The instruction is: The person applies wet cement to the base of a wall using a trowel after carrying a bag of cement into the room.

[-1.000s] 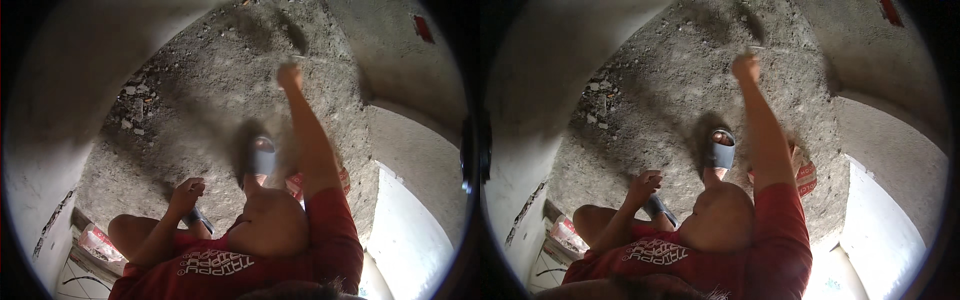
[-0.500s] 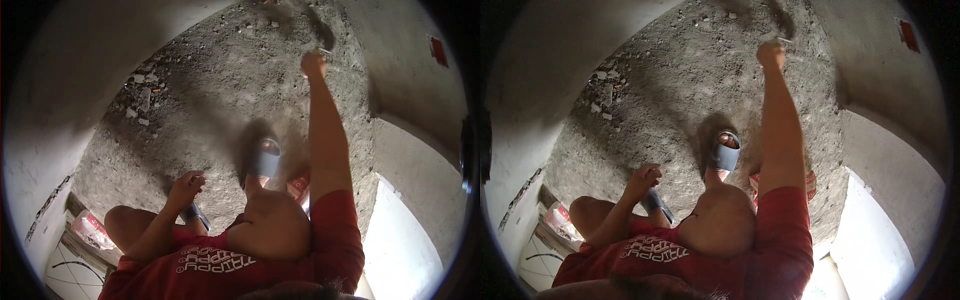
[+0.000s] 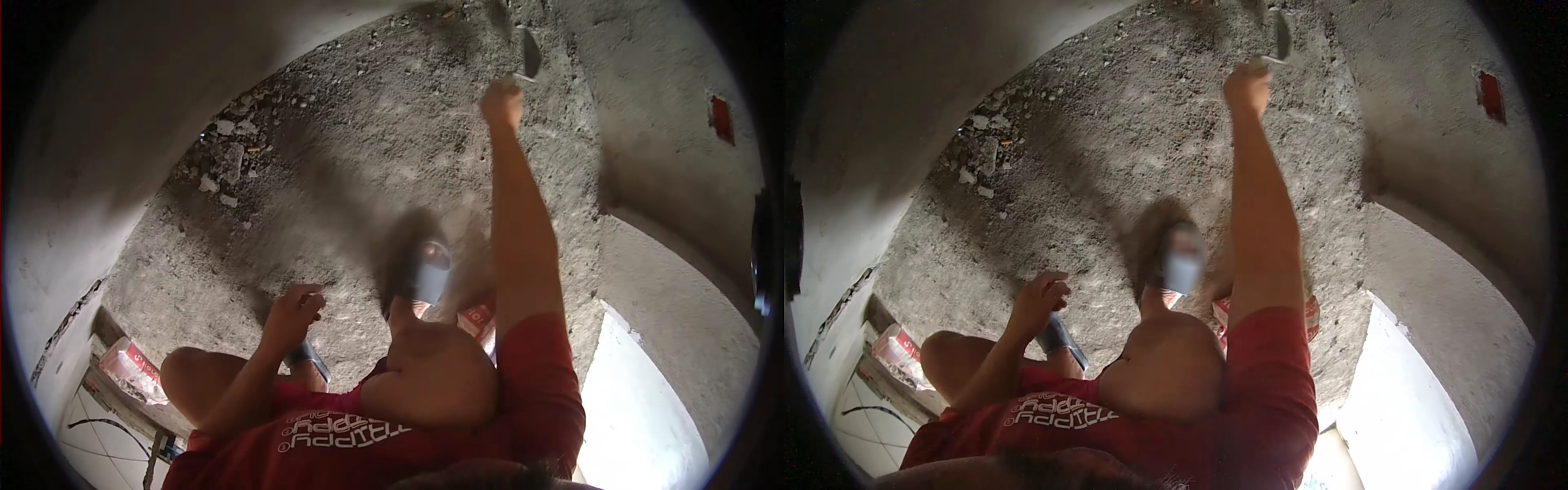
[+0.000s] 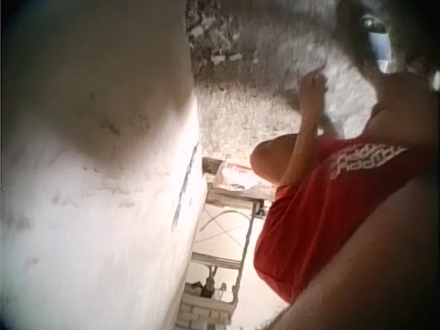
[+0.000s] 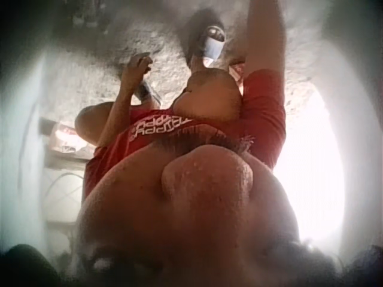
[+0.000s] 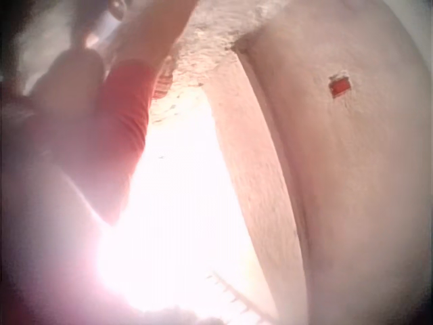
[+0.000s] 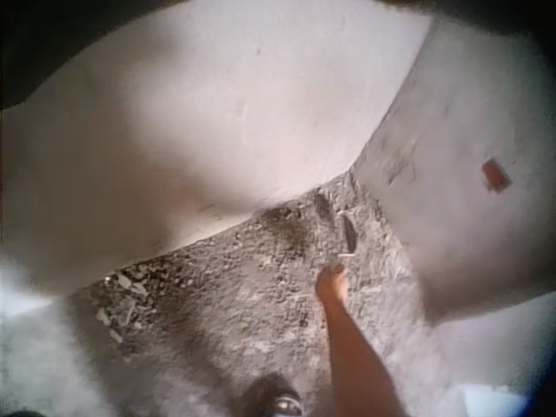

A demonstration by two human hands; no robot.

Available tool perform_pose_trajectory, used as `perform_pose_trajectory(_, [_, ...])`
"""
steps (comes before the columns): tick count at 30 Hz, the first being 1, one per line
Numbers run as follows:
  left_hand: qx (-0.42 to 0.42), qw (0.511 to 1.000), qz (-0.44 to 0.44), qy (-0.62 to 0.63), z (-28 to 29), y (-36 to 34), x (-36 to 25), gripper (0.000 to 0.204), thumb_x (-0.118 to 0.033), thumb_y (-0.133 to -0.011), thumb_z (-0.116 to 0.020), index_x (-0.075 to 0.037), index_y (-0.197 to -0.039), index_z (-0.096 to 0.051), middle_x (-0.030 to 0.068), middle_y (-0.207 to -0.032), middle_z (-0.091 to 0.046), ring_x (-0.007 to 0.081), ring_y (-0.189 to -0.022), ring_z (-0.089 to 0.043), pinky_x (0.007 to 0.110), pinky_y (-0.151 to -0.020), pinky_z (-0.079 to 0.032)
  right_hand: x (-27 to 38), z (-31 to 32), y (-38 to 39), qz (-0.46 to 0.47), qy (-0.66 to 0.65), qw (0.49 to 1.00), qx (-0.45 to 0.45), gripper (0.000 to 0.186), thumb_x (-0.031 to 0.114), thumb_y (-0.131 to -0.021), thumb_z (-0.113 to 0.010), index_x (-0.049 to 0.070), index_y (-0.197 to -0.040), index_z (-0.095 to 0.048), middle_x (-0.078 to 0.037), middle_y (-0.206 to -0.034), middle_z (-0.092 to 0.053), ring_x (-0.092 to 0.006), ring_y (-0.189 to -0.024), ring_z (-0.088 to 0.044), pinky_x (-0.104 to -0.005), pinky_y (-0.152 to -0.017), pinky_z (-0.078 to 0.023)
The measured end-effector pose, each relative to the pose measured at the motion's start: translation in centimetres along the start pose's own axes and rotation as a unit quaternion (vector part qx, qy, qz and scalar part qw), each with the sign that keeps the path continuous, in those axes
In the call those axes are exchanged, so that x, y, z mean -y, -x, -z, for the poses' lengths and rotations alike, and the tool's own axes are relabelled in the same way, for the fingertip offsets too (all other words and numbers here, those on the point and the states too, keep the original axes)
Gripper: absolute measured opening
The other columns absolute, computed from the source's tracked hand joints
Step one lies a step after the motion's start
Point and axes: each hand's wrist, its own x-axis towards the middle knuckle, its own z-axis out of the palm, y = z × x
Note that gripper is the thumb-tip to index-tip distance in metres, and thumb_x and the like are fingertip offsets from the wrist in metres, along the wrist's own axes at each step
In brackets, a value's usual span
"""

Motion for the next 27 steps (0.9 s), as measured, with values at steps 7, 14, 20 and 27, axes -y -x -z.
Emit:
perform_pose_trajectory(7, [0.01, 1.0, 0.024, 0.017, -1.1, -0.2, -0.9, 0.039, -0.028, -0.092, -0.062, -0.001, -0.121, -0.062, 0.0121, -0.096, -0.07, 0.0172, -0.082, -0.068, 0.031, -0.075, -0.053, 8.5, 0.5, 4.1, 0.116, -0.01, 0.987, 0.108, 0.045, 0.026, -0.098, -0.049, -0.002, -0.133, -0.047, -0.029, -0.135, -0.048, -0.0397, -0.1, -0.065, -0.0446, -0.073, -0.06])
perform_pose_trajectory(14, [-0.028, 0.998, -0.03, -0.043, -1.2, 0.4, -4.2, 0.037, -0.026, -0.093, -0.062, -0.003, -0.122, -0.062, 0.0118, -0.099, -0.069, 0.0166, -0.084, -0.067, 0.031, -0.077, -0.053, 12.3, 4.1, 11.5, 0.137, -0.193, 0.968, 0.085, 0.024, 0.019, -0.102, -0.043, 0.003, -0.119, -0.046, -0.024, -0.1, -0.059, -0.0409, -0.085, -0.064, -0.0505, -0.073, -0.055])
perform_pose_trajectory(20, [-0.025, 0.999, 0.001, -0.02, -1.7, -0.3, -4.3, 0.036, -0.025, -0.093, -0.062, -0.003, -0.122, -0.062, 0.0105, -0.097, -0.069, 0.0154, -0.086, -0.067, 0.03, -0.076, -0.053, -3.5, 4.5, -7.3, -0.071, 0.035, 0.995, -0.057, 0.023, 0.024, -0.098, -0.048, 0.005, -0.104, -0.06, -0.018, -0.108, -0.062, -0.0296, -0.086, -0.067, -0.0394, -0.065, -0.059])
perform_pose_trajectory(27, [0.0, 1.0, 0.0, 0.009, -2.9, -1.0, -6.7, 0.036, -0.025, -0.093, -0.063, -0.002, -0.121, -0.062, 0.0104, -0.099, -0.069, 0.0153, -0.087, -0.066, 0.029, -0.076, -0.053, 1.7, -0.4, -1.9, 0.06, -0.036, 0.995, 0.068, 0.037, 0.024, -0.099, -0.048, -0.004, -0.121, -0.053, -0.026, -0.114, -0.059, -0.0327, -0.099, -0.065, -0.0405, -0.073, -0.059])
